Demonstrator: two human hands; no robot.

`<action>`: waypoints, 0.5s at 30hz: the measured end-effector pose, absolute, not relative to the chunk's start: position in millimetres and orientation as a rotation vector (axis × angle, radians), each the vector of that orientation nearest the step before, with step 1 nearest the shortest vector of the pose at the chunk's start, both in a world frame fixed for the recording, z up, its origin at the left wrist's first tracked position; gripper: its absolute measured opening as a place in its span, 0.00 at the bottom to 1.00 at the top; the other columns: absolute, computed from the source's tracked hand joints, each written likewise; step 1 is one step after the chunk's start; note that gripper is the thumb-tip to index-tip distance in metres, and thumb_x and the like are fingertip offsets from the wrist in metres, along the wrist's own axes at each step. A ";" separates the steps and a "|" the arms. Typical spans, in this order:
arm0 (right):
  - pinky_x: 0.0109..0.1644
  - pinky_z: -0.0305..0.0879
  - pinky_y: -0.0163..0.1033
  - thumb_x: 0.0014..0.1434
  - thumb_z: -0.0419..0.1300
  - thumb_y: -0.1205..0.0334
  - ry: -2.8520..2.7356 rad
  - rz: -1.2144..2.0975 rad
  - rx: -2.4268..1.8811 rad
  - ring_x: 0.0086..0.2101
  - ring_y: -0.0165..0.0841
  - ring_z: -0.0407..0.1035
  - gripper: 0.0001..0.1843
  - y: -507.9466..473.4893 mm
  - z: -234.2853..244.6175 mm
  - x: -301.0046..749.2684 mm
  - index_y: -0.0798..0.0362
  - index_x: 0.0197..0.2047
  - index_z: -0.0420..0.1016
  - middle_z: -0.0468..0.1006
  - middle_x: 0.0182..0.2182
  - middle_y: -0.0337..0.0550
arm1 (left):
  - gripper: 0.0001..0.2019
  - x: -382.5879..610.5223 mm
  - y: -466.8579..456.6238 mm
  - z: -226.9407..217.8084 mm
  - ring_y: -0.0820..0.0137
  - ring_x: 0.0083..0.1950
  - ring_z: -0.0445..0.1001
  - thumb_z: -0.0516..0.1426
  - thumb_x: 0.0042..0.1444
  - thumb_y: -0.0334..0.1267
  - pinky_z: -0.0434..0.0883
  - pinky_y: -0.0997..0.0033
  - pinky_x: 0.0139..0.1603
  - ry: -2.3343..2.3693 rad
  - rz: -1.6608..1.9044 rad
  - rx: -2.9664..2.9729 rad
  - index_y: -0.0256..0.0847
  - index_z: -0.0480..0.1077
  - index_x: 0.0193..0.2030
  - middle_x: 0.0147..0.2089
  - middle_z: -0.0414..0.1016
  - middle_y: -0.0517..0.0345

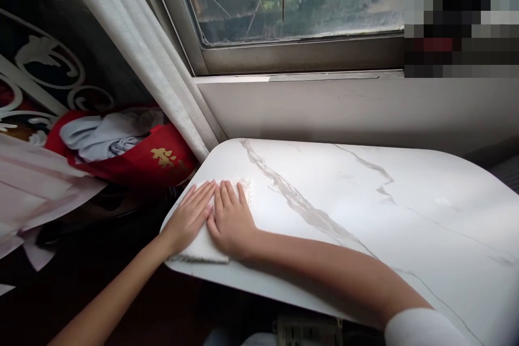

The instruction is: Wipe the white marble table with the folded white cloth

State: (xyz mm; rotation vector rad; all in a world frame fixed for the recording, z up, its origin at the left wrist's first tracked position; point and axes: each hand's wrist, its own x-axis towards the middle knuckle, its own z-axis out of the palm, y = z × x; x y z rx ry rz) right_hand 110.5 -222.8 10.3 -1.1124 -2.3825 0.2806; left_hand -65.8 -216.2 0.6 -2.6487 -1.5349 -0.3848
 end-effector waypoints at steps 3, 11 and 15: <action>0.68 0.31 0.54 0.66 0.39 0.57 -2.421 0.342 -1.027 0.66 0.44 0.35 0.33 -253.6 12.9 125.1 0.72 0.66 0.46 0.49 0.65 0.60 | 0.26 -56.7 -256.6 0.7 0.63 0.69 0.50 0.37 0.66 0.39 0.48 0.52 0.68 -1.526 -0.391 -2.610 0.38 0.42 0.70 0.69 0.50 0.50; 0.67 0.31 0.56 0.64 0.39 0.61 -2.424 0.446 -1.294 0.65 0.47 0.39 0.32 -185.7 21.2 119.8 0.76 0.65 0.48 0.50 0.65 0.63 | 0.26 -41.8 -177.8 -5.2 0.65 0.68 0.53 0.34 0.65 0.38 0.49 0.55 0.67 -1.611 -0.361 -2.595 0.36 0.52 0.67 0.67 0.56 0.49; 0.66 0.30 0.54 0.63 0.38 0.62 -2.367 0.317 -1.401 0.65 0.43 0.41 0.32 -111.3 14.5 137.5 0.73 0.65 0.49 0.52 0.65 0.60 | 0.25 -8.7 -93.1 -7.0 0.67 0.68 0.53 0.35 0.64 0.37 0.48 0.58 0.67 -1.663 -0.344 -2.564 0.36 0.56 0.65 0.67 0.57 0.50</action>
